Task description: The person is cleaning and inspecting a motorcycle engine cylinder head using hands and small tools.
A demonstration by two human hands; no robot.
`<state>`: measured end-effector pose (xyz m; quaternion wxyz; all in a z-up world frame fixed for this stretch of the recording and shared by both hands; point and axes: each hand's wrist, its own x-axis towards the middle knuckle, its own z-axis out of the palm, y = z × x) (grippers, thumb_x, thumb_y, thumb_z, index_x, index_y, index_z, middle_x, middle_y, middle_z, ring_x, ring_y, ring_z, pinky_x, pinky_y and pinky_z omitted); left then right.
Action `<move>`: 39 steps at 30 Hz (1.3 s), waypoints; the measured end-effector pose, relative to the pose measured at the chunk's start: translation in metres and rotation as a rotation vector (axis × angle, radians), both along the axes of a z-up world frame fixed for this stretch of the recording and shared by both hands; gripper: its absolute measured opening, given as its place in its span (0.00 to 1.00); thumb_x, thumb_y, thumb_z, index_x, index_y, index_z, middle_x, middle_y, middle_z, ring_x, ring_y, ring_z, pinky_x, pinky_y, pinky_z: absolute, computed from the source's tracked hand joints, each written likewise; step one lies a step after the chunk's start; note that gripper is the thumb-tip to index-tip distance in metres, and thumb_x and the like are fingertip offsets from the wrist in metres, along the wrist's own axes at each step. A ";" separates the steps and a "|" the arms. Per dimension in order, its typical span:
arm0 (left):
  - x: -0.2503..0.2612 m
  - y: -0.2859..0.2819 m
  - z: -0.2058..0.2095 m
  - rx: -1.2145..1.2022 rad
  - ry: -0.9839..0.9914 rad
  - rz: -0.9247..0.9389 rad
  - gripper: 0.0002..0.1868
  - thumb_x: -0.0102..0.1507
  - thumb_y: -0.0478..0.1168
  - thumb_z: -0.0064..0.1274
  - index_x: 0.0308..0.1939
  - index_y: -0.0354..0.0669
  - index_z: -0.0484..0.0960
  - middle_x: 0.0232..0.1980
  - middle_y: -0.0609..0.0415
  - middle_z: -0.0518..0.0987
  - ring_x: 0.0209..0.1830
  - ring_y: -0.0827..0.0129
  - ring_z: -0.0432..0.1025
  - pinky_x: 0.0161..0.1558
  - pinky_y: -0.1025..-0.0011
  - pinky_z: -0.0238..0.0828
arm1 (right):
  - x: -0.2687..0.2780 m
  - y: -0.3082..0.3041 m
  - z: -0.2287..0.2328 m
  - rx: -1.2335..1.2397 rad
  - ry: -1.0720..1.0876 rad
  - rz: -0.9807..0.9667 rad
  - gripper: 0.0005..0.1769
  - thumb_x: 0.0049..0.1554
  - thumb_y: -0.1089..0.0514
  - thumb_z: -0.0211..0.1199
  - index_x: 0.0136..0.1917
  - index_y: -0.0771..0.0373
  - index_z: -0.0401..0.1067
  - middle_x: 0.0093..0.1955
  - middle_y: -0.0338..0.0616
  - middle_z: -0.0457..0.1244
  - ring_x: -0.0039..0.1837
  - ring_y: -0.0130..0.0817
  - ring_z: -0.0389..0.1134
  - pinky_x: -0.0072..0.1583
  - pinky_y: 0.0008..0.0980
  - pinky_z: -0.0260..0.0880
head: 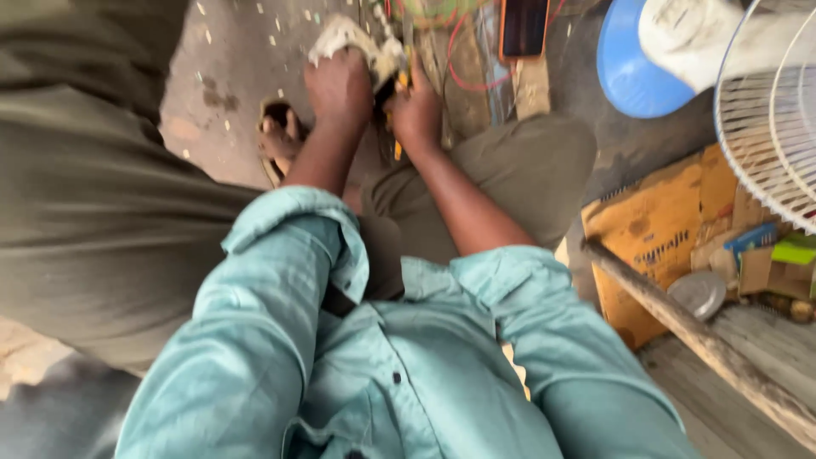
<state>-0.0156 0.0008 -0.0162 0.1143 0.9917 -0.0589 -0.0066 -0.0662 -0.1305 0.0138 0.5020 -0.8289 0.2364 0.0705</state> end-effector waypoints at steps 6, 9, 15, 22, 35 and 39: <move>-0.005 -0.002 0.015 -0.023 -0.013 0.001 0.05 0.60 0.37 0.52 0.36 0.46 0.83 0.39 0.47 0.83 0.41 0.52 0.78 0.47 0.51 0.67 | -0.001 0.002 -0.008 0.034 -0.034 0.070 0.33 0.63 0.67 0.54 0.80 0.51 0.58 0.32 0.45 0.70 0.32 0.32 0.71 0.38 0.38 0.72; -0.011 -0.002 0.010 0.001 0.017 -0.004 0.05 0.60 0.37 0.52 0.36 0.46 0.83 0.38 0.47 0.83 0.40 0.52 0.78 0.47 0.51 0.67 | -0.017 0.003 -0.021 -0.067 -0.094 0.130 0.34 0.62 0.65 0.57 0.79 0.52 0.58 0.33 0.48 0.69 0.34 0.36 0.72 0.40 0.40 0.71; -0.016 0.002 -0.001 -0.028 0.060 -0.004 0.06 0.60 0.38 0.51 0.38 0.45 0.83 0.40 0.44 0.83 0.40 0.49 0.79 0.46 0.48 0.68 | -0.018 0.007 -0.049 -0.180 -0.170 0.143 0.31 0.62 0.65 0.56 0.78 0.50 0.61 0.42 0.57 0.69 0.41 0.47 0.73 0.43 0.44 0.70; 0.006 -0.002 -0.018 -0.164 0.157 0.069 0.08 0.62 0.39 0.49 0.39 0.42 0.84 0.44 0.39 0.83 0.41 0.43 0.79 0.40 0.47 0.74 | 0.010 0.001 -0.072 -0.275 -0.110 0.137 0.30 0.59 0.65 0.53 0.73 0.47 0.70 0.42 0.62 0.68 0.42 0.55 0.72 0.44 0.49 0.69; -0.023 0.000 0.006 -0.112 0.105 0.006 0.06 0.61 0.36 0.51 0.37 0.40 0.83 0.42 0.39 0.83 0.37 0.45 0.80 0.36 0.50 0.75 | -0.024 0.003 -0.031 -0.288 -0.115 0.163 0.28 0.61 0.60 0.58 0.74 0.47 0.66 0.45 0.61 0.68 0.46 0.59 0.72 0.46 0.53 0.68; 0.006 -0.003 0.021 -0.149 0.083 0.026 0.06 0.60 0.36 0.51 0.36 0.41 0.83 0.43 0.40 0.83 0.38 0.45 0.79 0.38 0.49 0.74 | 0.012 -0.001 -0.031 -0.297 -0.123 0.164 0.29 0.61 0.60 0.58 0.74 0.45 0.66 0.46 0.60 0.69 0.46 0.57 0.72 0.46 0.52 0.68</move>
